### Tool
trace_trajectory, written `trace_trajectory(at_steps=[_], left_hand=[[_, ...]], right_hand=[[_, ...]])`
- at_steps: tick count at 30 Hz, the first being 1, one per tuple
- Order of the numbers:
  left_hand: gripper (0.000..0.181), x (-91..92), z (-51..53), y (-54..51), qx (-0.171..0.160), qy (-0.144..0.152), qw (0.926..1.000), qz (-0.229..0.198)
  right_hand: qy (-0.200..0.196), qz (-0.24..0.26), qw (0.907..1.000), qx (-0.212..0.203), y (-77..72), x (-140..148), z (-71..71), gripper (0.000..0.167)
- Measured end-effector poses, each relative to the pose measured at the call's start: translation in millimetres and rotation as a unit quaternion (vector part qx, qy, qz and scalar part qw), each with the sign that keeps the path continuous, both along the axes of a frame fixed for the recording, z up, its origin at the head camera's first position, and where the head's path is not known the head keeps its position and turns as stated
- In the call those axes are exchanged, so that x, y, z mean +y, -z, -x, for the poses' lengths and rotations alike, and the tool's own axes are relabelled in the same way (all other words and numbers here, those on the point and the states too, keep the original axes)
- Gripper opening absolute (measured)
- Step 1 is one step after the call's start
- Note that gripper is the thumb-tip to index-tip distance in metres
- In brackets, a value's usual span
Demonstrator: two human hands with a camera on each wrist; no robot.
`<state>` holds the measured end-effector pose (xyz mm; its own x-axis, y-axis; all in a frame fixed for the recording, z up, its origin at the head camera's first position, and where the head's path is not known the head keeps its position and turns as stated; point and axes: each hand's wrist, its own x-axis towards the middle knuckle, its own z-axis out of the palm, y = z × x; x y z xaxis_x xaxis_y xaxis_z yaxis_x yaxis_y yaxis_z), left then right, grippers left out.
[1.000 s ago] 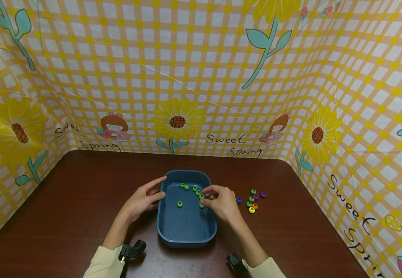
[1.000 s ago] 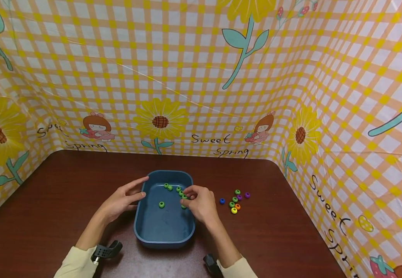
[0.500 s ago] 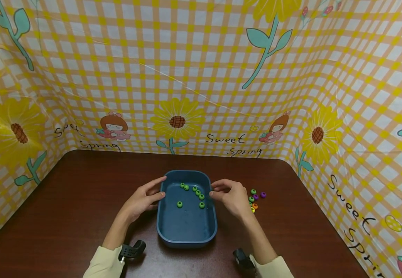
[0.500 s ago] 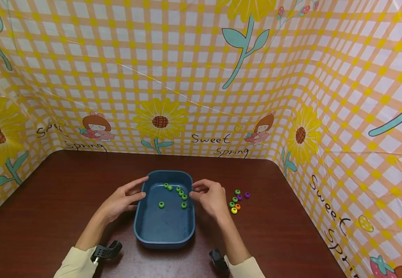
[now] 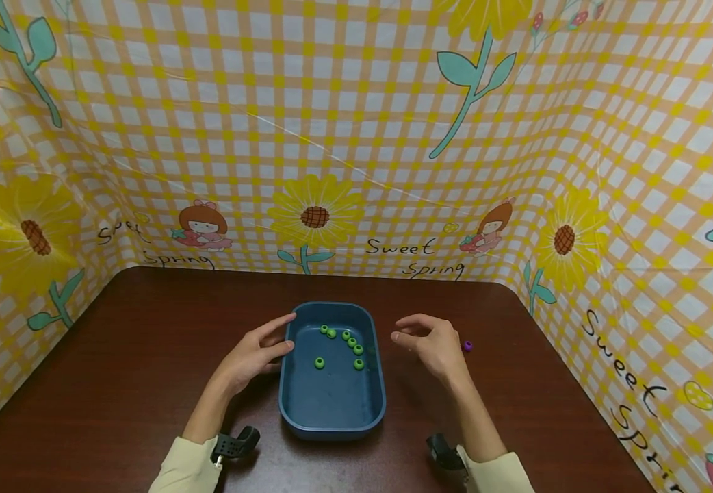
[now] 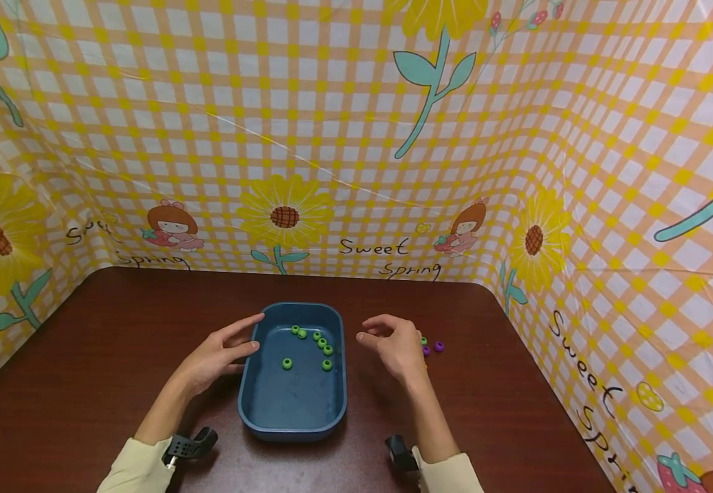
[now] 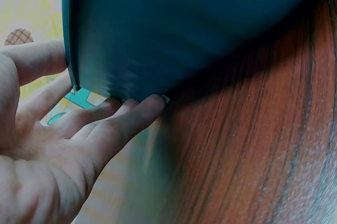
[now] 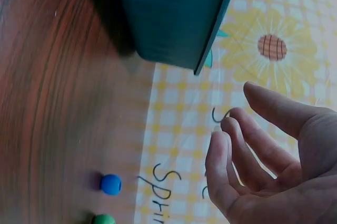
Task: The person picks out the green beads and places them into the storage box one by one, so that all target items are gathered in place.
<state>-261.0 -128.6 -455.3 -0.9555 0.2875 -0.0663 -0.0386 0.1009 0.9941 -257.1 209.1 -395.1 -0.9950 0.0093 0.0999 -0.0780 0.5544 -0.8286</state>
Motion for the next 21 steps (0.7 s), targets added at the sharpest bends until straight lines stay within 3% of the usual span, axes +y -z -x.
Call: trace_trajectory(at_steps=[15,21], left_hand=[[0.06,-0.7,1.2,1.1,0.001,0.003,1.0,-0.006],[0.059,0.1,1.4,0.8,0.001,-0.002,1.0,-0.008]], right_hand=[[0.022,-0.002,0.9994,-0.025,2.3,34,3.7,0.031],[0.035,-0.04,0.9983,-0.025,7.0,47,5.3,0.033]])
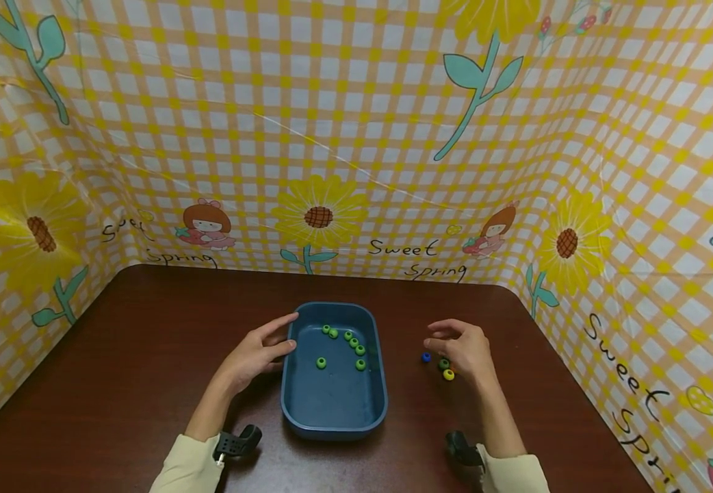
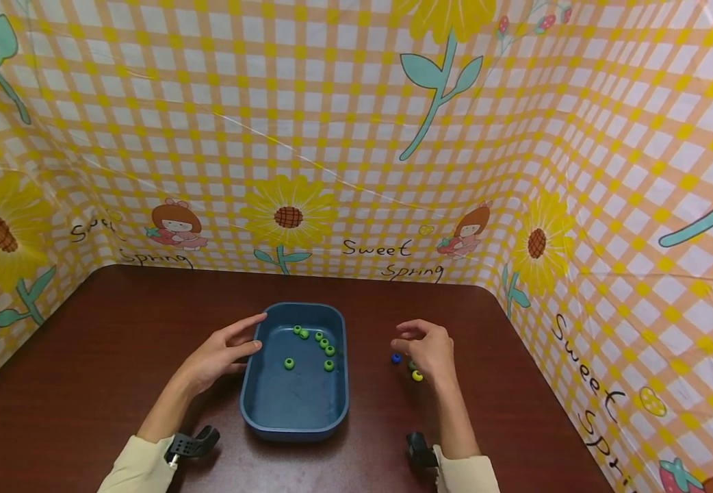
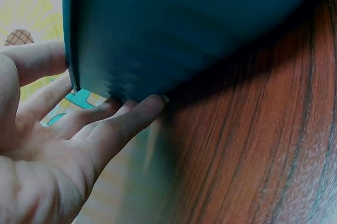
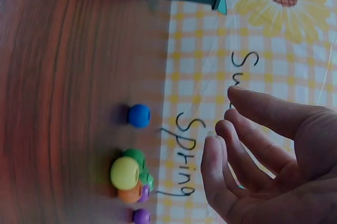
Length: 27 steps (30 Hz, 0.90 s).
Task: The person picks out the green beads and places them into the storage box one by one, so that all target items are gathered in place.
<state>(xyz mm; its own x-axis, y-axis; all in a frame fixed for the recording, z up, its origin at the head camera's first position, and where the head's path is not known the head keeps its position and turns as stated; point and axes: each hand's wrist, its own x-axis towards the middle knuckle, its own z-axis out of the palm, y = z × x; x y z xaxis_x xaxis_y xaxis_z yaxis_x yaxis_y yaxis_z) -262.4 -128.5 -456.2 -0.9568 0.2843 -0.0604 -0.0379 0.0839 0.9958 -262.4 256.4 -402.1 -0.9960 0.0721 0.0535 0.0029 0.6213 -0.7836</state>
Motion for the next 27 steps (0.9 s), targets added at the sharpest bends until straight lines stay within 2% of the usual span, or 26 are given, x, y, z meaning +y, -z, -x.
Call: trace_trajectory(at_steps=[6,13,20,27], left_hand=[[0.059,1.1,0.4,0.7,0.0,-0.002,1.0,0.002],[0.059,0.7,0.2,0.9,-0.002,-0.005,1.0,0.005],[0.059,0.7,-0.4,-0.6,0.002,-0.006,0.9999,0.008],[0.059,0.2,0.0,-0.3,-0.001,-0.006,1.0,0.006]], right_hand=[[0.01,-0.021,0.9993,-0.03,3.3,12,0.2,0.035],[0.001,-0.044,0.9977,-0.052,8.7,26,4.1,0.032],[-0.016,-0.041,0.9955,-0.084,13.8,34,5.2,0.026],[-0.01,-0.039,0.9934,-0.108,17.7,36,4.5,0.027]])
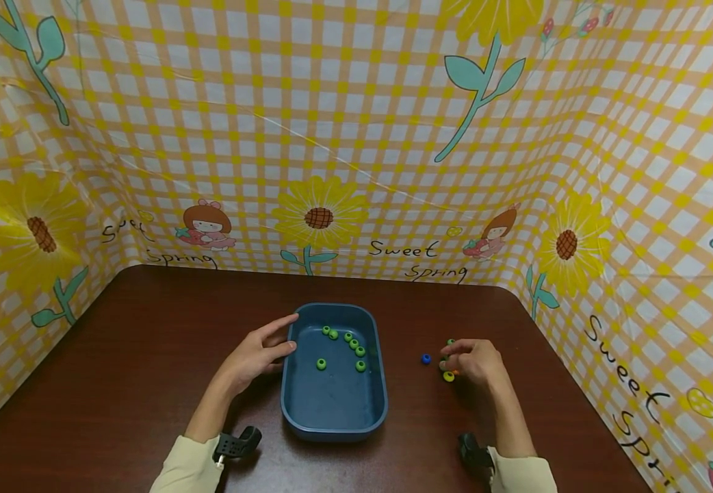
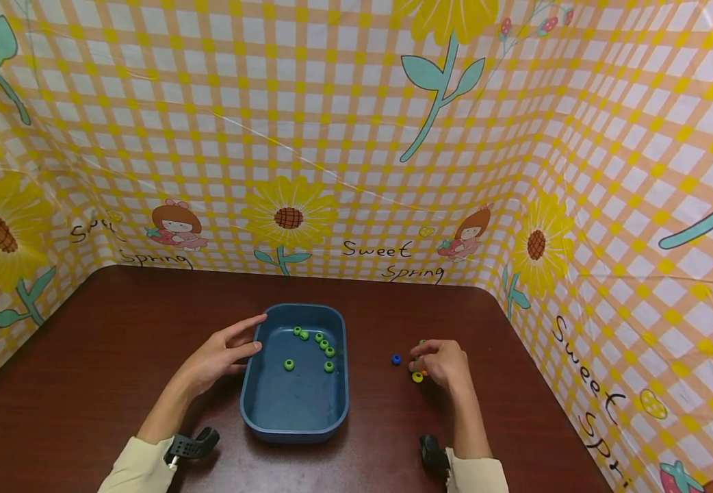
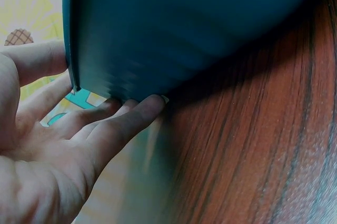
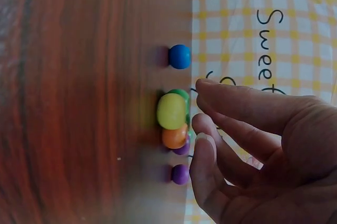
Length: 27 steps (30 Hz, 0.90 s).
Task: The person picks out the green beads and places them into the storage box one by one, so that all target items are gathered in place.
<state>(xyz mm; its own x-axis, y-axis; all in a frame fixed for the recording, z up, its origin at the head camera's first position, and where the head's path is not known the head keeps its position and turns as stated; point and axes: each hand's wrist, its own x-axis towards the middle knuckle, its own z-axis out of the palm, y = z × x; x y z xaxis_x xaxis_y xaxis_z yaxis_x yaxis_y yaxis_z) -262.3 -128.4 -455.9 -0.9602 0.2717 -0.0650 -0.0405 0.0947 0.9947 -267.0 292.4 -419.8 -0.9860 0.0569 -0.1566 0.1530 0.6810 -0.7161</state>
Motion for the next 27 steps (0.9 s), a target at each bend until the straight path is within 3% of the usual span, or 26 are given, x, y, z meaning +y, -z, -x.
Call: trace_trajectory(at_steps=[13,27], left_hand=[[0.058,0.6,0.1,0.8,0.002,-0.004,1.0,0.002],[0.059,0.3,-0.8,-0.3,0.0,0.002,1.0,-0.006]], right_hand=[[0.007,-0.008,0.9999,-0.001,10.8,-2,3.3,0.024],[0.014,-0.016,0.9998,-0.003,12.2,-6,4.7,0.022]])
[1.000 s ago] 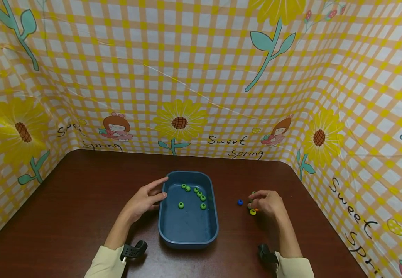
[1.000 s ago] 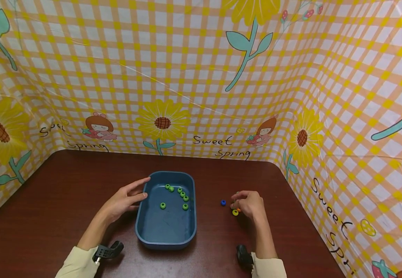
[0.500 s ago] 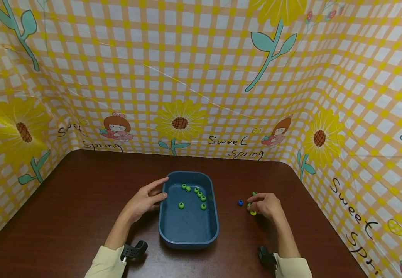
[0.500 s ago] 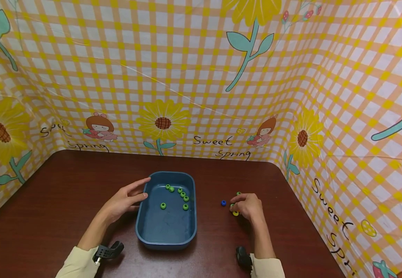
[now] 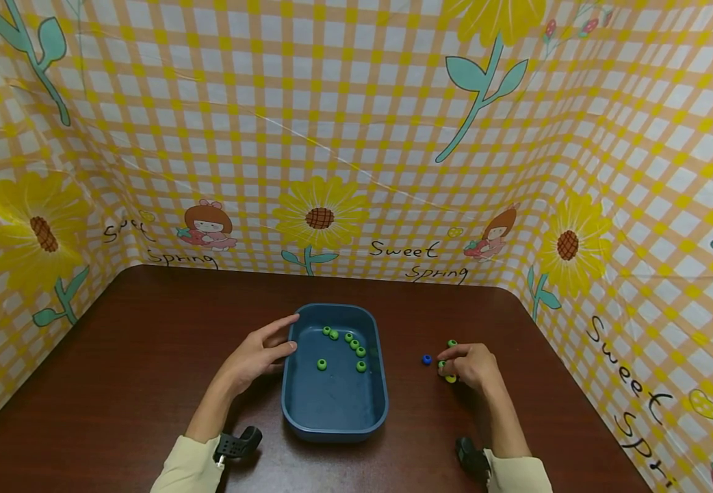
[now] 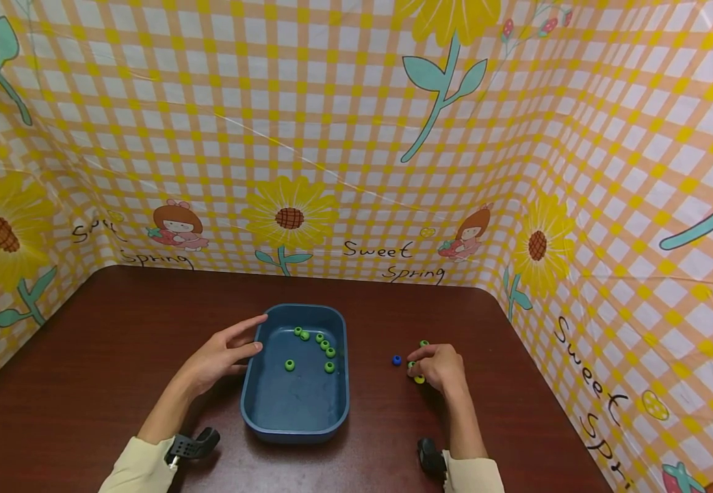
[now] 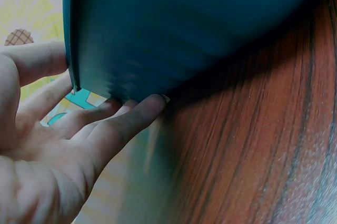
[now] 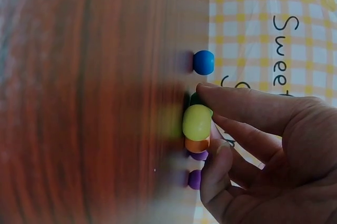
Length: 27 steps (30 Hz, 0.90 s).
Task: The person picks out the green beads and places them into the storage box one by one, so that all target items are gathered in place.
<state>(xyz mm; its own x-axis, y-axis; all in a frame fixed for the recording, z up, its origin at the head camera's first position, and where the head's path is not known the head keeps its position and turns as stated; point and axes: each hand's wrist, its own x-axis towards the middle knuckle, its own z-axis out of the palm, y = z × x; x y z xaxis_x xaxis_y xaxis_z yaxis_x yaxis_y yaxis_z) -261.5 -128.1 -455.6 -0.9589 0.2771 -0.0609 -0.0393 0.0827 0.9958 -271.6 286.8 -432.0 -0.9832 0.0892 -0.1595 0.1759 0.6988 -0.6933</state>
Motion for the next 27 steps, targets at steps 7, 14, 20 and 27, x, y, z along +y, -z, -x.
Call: trace_trajectory(at_steps=[7,14,20,27], left_hand=[[0.059,0.3,-0.7,-0.9,0.001,0.001,1.0,0.0],[0.059,0.8,-0.3,-1.0,0.005,-0.003,1.0,0.008],[0.059,0.8,-0.1,-0.4,0.004,-0.002,1.0,0.007],[0.059,0.9,0.0,0.1,0.001,-0.003,1.0,0.003]], right_hand=[[0.003,0.003,1.0,0.001,-4.5,1,0.3,0.024],[-0.013,0.002,0.9995,0.03,-10.3,-2,-0.1,0.026],[-0.013,0.01,0.998,0.061,-16.3,-11,-3.1,0.028],[-0.004,0.03,0.9965,0.079,-26.1,-23,-7.5,0.027]])
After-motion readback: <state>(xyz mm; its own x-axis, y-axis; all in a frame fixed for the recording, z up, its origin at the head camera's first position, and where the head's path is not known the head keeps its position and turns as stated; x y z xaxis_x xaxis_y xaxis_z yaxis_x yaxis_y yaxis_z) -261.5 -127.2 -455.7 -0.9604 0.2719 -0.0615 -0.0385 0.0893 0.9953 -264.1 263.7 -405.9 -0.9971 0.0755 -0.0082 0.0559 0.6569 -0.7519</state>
